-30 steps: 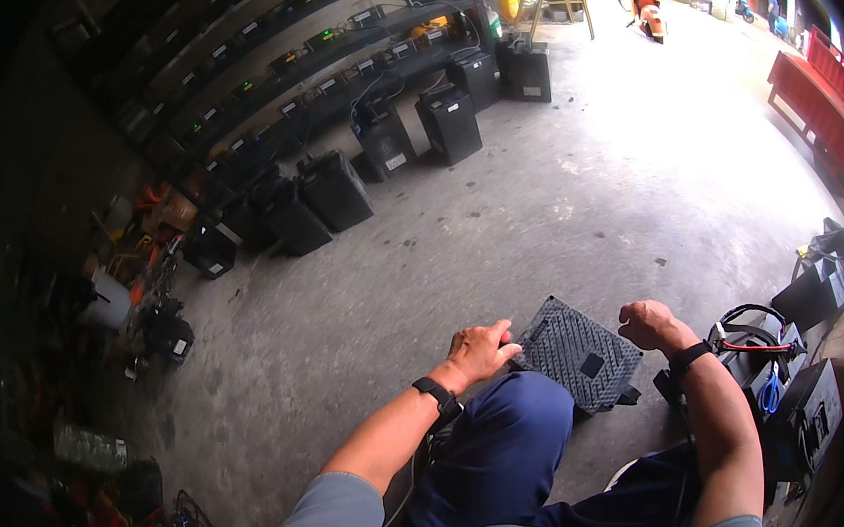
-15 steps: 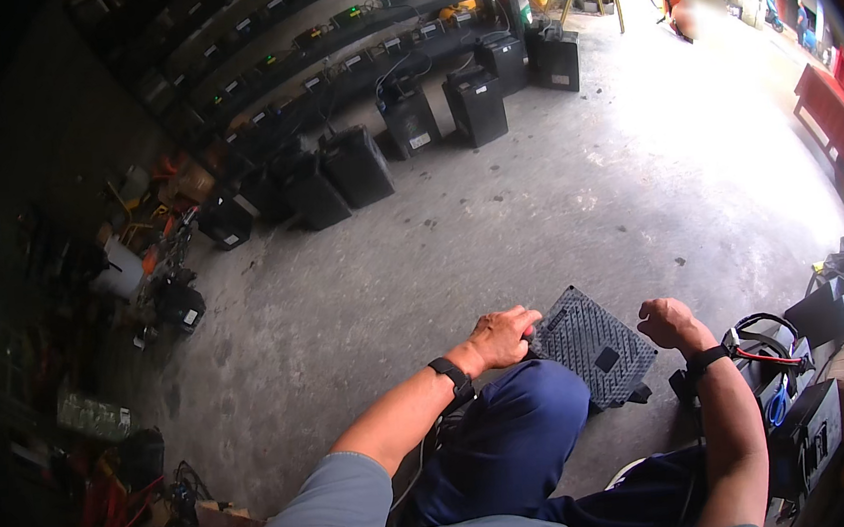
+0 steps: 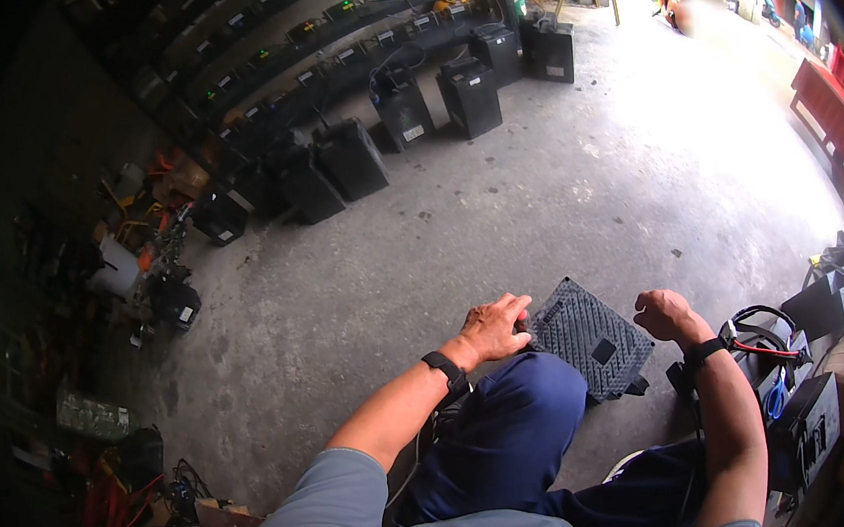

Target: Disassembling or repairing a black plastic motorcycle component using a screwdriver while sitting on the floor.

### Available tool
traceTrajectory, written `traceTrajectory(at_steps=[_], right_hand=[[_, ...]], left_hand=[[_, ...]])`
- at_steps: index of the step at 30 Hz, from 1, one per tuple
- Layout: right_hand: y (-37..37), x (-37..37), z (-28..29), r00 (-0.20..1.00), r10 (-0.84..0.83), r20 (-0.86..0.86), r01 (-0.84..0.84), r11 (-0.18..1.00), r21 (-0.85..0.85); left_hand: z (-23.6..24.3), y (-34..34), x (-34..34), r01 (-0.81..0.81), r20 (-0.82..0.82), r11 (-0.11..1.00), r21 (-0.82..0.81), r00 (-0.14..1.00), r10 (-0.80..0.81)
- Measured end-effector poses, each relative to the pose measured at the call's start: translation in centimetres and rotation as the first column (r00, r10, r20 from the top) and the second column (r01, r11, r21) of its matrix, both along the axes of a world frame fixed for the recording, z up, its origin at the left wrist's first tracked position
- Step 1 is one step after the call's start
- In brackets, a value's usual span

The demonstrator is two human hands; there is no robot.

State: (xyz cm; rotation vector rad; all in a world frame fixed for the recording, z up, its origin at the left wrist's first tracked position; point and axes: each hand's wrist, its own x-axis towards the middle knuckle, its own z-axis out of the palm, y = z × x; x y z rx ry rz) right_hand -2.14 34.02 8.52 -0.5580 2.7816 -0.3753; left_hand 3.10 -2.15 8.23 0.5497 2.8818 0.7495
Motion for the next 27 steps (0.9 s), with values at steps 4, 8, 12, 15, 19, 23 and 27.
traceTrajectory(at_steps=[4, 8, 12, 15, 19, 23, 27], right_hand=[[0.4, 0.0, -0.7, 1.000, 0.015, -0.016, -0.015, 1.000, -0.027], [1.0, -0.1, -1.4, 0.999, 0.028, -0.033, -0.028, 0.999, -0.020], [0.4, 0.0, -0.8, 1.000, 0.001, -0.006, -0.001, 1.000, -0.030], [0.4, 0.0, -0.4, 1.000, -0.022, 0.020, 0.023, 0.999, -0.028], [0.1, 0.1, -0.2, 0.999, -0.035, 0.023, 0.036, 0.999, -0.030], [0.3, 0.1, -0.1, 0.998, -0.049, 0.030, 0.050, 0.998, -0.037], [-0.1, 0.1, 0.3, 0.998, -0.056, 0.029, 0.057, 0.998, -0.027]], left_hand=[[-0.8, -0.1, -0.5, 0.048, 0.031, 0.999, 0.019, 0.998, -0.049], [0.3, 0.5, 0.2, -0.033, -0.101, 0.997, -0.073, 0.995, 0.026], [-0.8, -0.3, -0.7, 0.143, -0.149, 0.983, 0.114, 0.981, -0.125], [0.3, 0.2, -0.5, 0.075, 0.067, 0.995, -0.064, 0.995, -0.071], [-0.1, 0.0, -0.3, 0.063, -0.098, 0.996, 0.057, 0.994, -0.057], [0.7, 0.6, -0.7, 0.024, 0.112, 0.998, -0.064, 0.994, -0.017], [0.5, 0.5, 0.0, -0.005, -0.134, 0.999, 0.039, 0.991, 0.010]])
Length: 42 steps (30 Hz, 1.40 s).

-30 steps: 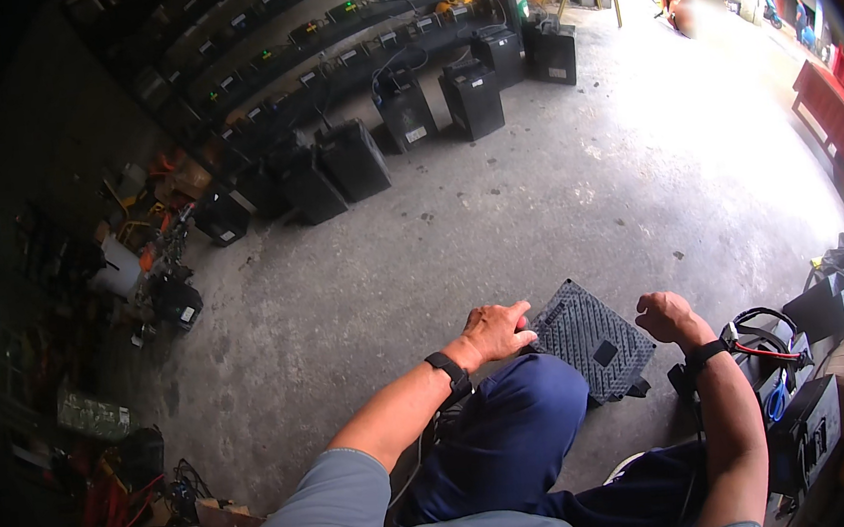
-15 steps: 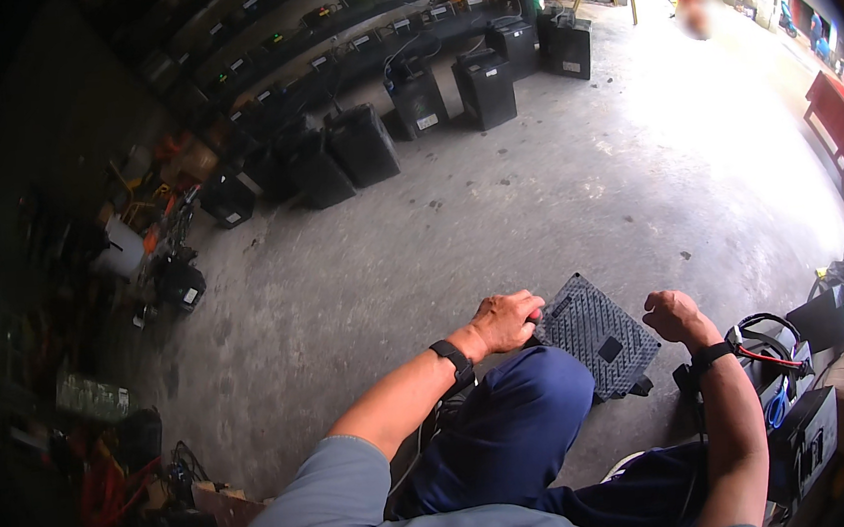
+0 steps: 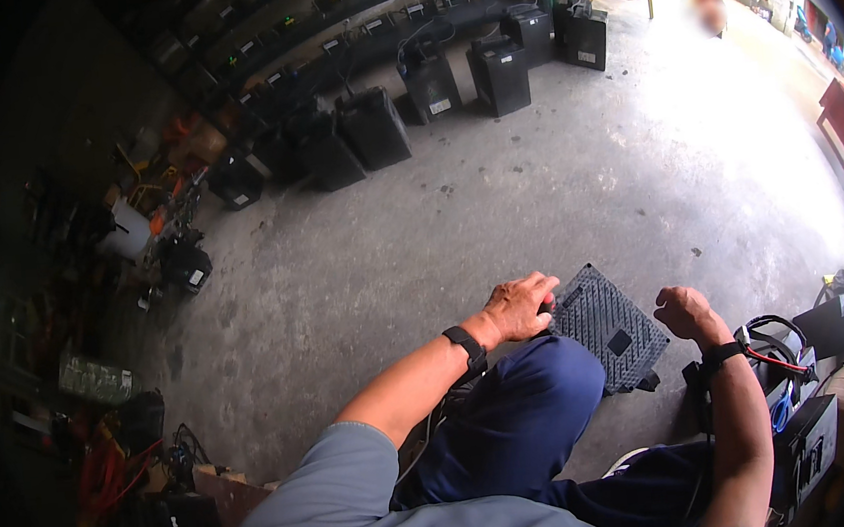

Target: Disassembling or repairing a black plastic motorcycle component using a screwdriver while sitting on the floor.

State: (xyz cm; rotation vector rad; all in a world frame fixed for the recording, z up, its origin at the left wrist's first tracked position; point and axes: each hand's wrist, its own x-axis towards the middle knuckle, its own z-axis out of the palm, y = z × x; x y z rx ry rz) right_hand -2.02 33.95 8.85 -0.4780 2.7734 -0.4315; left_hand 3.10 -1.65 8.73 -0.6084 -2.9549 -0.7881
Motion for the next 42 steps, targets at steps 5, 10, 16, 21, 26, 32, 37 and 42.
traceTrajectory(at_steps=[5, 10, 16, 21, 26, 32, 37, 42], right_hand=[[0.2, 0.1, -0.9, 0.999, 0.032, -0.020, -0.032, 0.999, -0.021], [0.6, 0.2, -0.8, 0.995, 0.058, -0.081, -0.057, 0.998, 0.006], [0.3, 0.1, -0.1, 0.993, 0.098, -0.066, -0.099, 0.995, -0.008], [0.7, -0.1, -0.5, 0.989, 0.128, -0.072, -0.130, 0.991, -0.024], [0.4, -0.2, -0.3, 0.987, 0.142, -0.079, -0.142, 0.990, 0.003], [0.0, -0.1, -0.1, 0.993, 0.094, -0.074, -0.094, 0.996, -0.007], [0.5, -0.2, -0.7, 0.989, 0.122, -0.086, -0.124, 0.992, -0.023], [0.3, 0.3, -0.2, 0.993, 0.086, -0.080, -0.089, 0.995, -0.033]], left_hand=[[0.0, 0.0, -0.8, 0.055, 0.154, 0.996, -0.070, 0.987, -0.044], [-0.9, -0.1, -0.6, 0.082, -0.052, 0.996, 0.042, 0.995, -0.080], [-0.3, 0.0, -0.3, -0.023, 0.122, 0.995, -0.102, 0.992, 0.036], [-0.5, 0.3, -0.6, 0.030, 0.104, 0.997, -0.065, 0.994, -0.023], [-0.4, 0.4, -0.5, -0.001, 0.083, 0.999, -0.036, 0.997, 0.004], [-0.8, 0.1, -0.4, -0.002, 0.200, 0.993, -0.115, 0.980, 0.025], [-1.3, 0.0, -0.3, 0.119, -0.054, 0.992, 0.046, 0.992, -0.117], [0.2, 0.2, -0.7, -0.026, 0.169, 0.995, -0.098, 0.985, 0.043]])
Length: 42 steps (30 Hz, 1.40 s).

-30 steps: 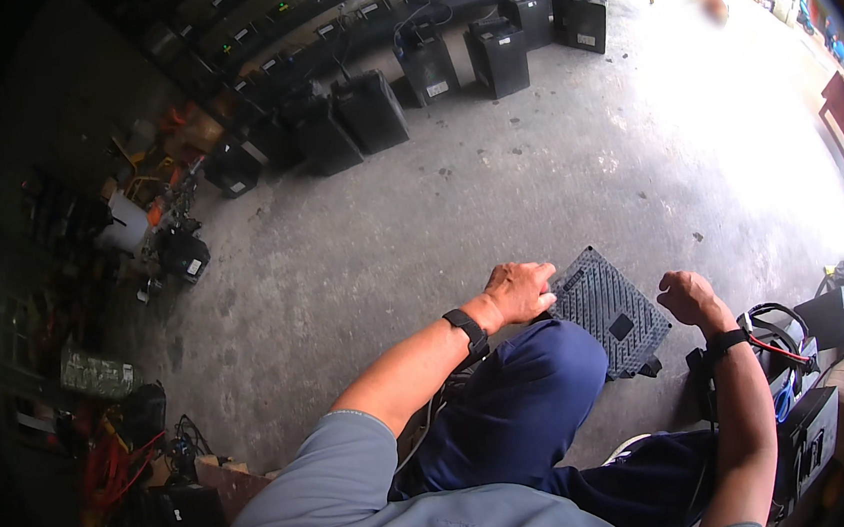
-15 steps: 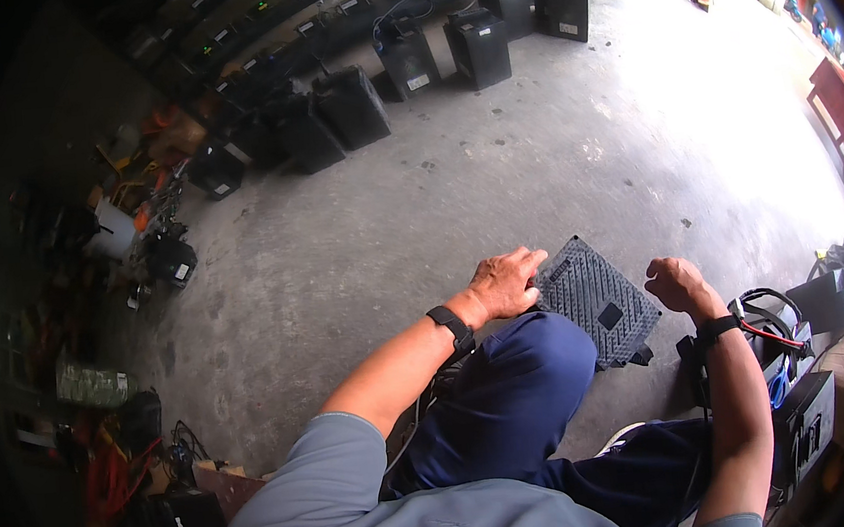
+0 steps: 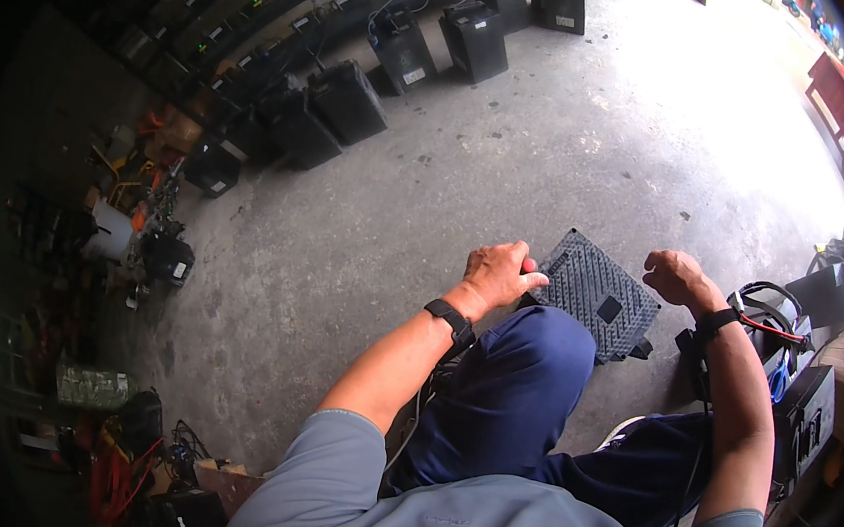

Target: Disassembling or repairing a black plastic motorcycle component using a screwdriver while sitting on the floor.

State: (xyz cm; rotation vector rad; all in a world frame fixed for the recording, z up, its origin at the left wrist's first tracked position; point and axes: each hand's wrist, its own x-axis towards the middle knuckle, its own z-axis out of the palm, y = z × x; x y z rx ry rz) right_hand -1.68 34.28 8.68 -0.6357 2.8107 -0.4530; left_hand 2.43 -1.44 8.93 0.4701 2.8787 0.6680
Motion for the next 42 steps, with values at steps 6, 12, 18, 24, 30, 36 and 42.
traceTrajectory(at_steps=[6, 12, 18, 24, 30, 36, 42], right_hand=[[-0.1, -0.5, 0.1, 0.999, 0.005, 0.049, -0.009, 0.997, 0.076], [-0.6, -0.4, 0.3, 0.998, -0.026, 0.049, 0.023, 0.998, 0.061], [0.1, -0.1, -0.2, 1.000, -0.028, 0.011, 0.028, 0.999, 0.044], [0.1, -0.4, -0.5, 0.997, -0.044, 0.056, 0.039, 0.995, 0.092], [-1.1, -0.7, 0.6, 0.984, -0.086, 0.158, 0.054, 0.979, 0.197], [-0.3, -0.1, 0.4, 0.991, -0.059, 0.121, 0.044, 0.991, 0.126], [-0.1, -0.1, -0.2, 0.996, 0.044, -0.074, -0.038, 0.996, 0.079]], left_hand=[[-0.3, -0.1, -0.2, 0.024, -0.016, 1.000, 0.019, 1.000, -0.024], [-1.4, -0.6, 0.0, 0.056, -0.068, 0.997, 0.052, 0.996, -0.053], [-0.3, 0.1, -0.1, 0.024, 0.053, 1.000, 0.004, 0.998, -0.024], [-0.5, -0.3, -0.5, 0.017, 0.126, 0.999, -0.038, 0.992, -0.012], [-1.3, -1.0, -0.1, 0.113, -0.157, 0.983, 0.143, 0.983, -0.090], [0.3, -0.3, -0.1, -0.070, 0.007, 0.997, 0.027, 0.998, 0.070], [-1.1, -1.2, 0.0, 0.005, -0.133, 0.999, 0.040, 0.991, 0.000]])
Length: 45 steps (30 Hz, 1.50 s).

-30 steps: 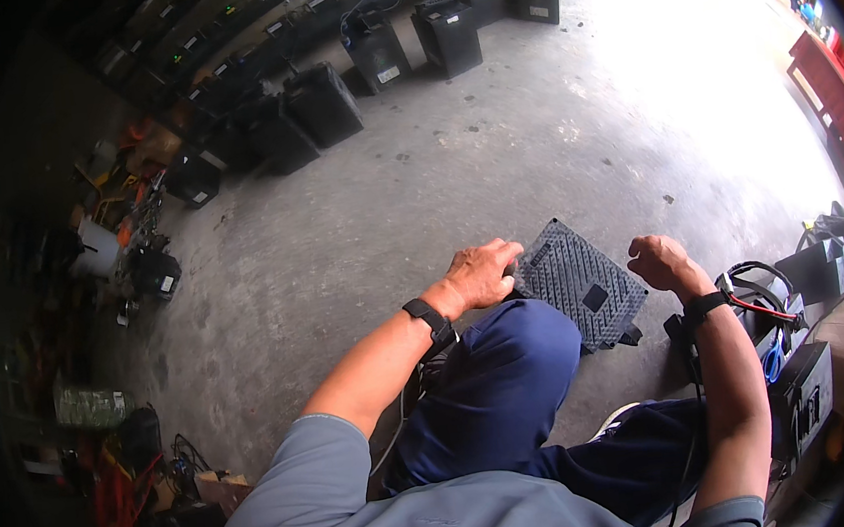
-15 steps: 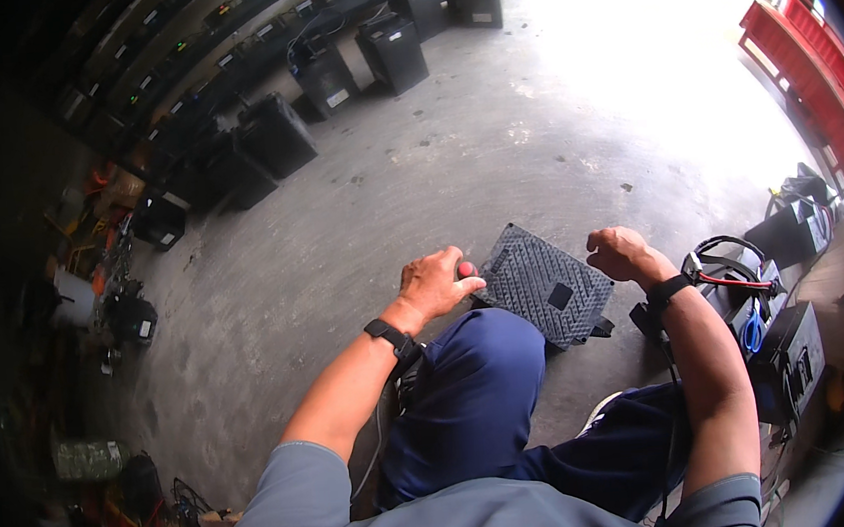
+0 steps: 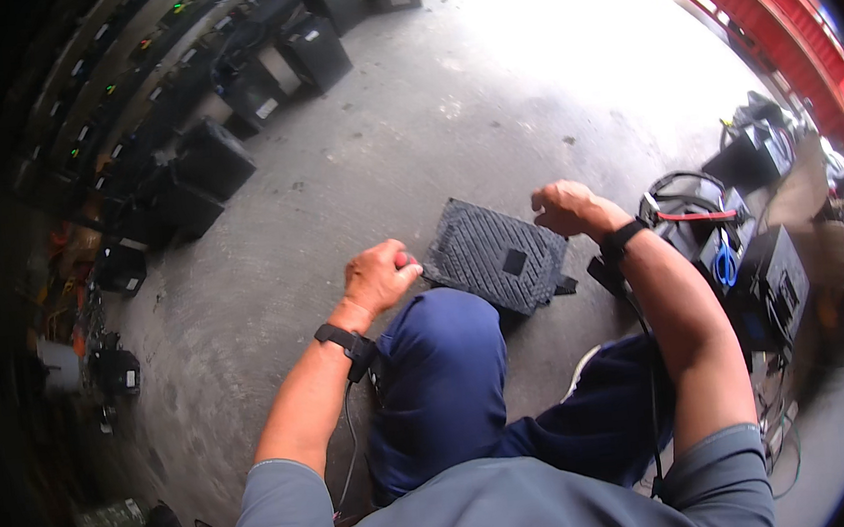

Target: Disassembling or repairing a black plastic motorcycle component using a screwdriver while sitting on the floor.

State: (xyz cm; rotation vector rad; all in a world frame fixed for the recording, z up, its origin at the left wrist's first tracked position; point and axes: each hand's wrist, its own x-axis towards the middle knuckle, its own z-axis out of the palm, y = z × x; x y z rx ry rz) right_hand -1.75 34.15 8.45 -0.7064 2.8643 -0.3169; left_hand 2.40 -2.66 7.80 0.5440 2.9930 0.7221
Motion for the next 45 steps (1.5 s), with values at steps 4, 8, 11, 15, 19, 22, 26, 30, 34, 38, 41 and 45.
traceTrajectory(at_steps=[4, 8, 11, 15, 19, 22, 26, 30, 34, 38, 41, 45], right_hand=[[0.0, -0.1, -0.8, 0.999, 0.004, -0.042, -0.006, 0.999, -0.032], [-0.4, -0.2, 0.0, 0.998, -0.057, 0.036, 0.058, 0.997, -0.042], [-0.1, -0.2, 0.0, 0.999, -0.030, 0.023, 0.031, 0.998, -0.048], [-0.1, -0.2, 0.1, 1.000, 0.001, -0.020, -0.001, 0.999, -0.043], [-0.1, -0.4, -0.4, 0.999, 0.035, -0.017, -0.035, 0.999, -0.001], [-0.1, -0.9, -0.8, 1.000, 0.017, -0.004, -0.017, 0.999, -0.044], [0.0, -0.8, -0.9, 1.000, 0.002, 0.003, -0.002, 0.999, -0.055], [-0.5, -0.4, 0.3, 0.999, -0.040, 0.034, 0.040, 0.999, -0.023], [-0.5, -0.5, 0.4, 0.994, -0.088, 0.068, 0.090, 0.995, -0.031], [-0.8, -0.3, 0.8, 0.992, -0.106, 0.075, 0.108, 0.994, -0.019], [-0.8, -0.3, 0.9, 0.988, -0.116, 0.097, 0.115, 0.993, 0.013], [-0.7, -0.5, 0.9, 0.994, -0.064, 0.090, 0.062, 0.998, 0.024]], left_hand=[[0.2, 0.7, -0.3, -0.043, 0.052, 0.997, 0.063, 0.998, 0.039], [0.2, 0.1, -0.2, 0.076, 0.011, 0.989, 0.130, 0.997, -0.078], [1.4, 1.1, -0.3, -0.071, 0.238, 0.986, -0.151, 0.965, 0.106], [0.1, 0.5, -0.2, 0.026, 0.014, 0.991, 0.132, 1.000, -0.028], [0.1, 0.4, -0.6, 0.017, 0.212, 0.999, 0.038, 0.977, -0.025], [-0.1, 0.8, -0.4, -0.008, 0.093, 0.999, 0.043, 0.996, 0.004], [-0.5, 0.1, -0.4, 0.087, 0.106, 0.983, 0.160, 0.989, -0.105], [-0.9, 0.2, -0.6, -0.060, 0.088, 0.997, 0.047, 0.995, 0.056], [-0.2, 0.9, -0.1, 0.019, 0.098, 0.960, 0.281, 0.994, -0.048], [0.3, 0.8, -0.5, 0.033, 0.087, 0.999, 0.028, 0.996, -0.035], [0.0, 0.9, -0.3, -0.054, 0.125, 0.999, 0.007, 0.991, 0.053], [-0.3, 0.3, -0.4, 0.133, 0.141, 0.971, 0.201, 0.977, -0.163]])
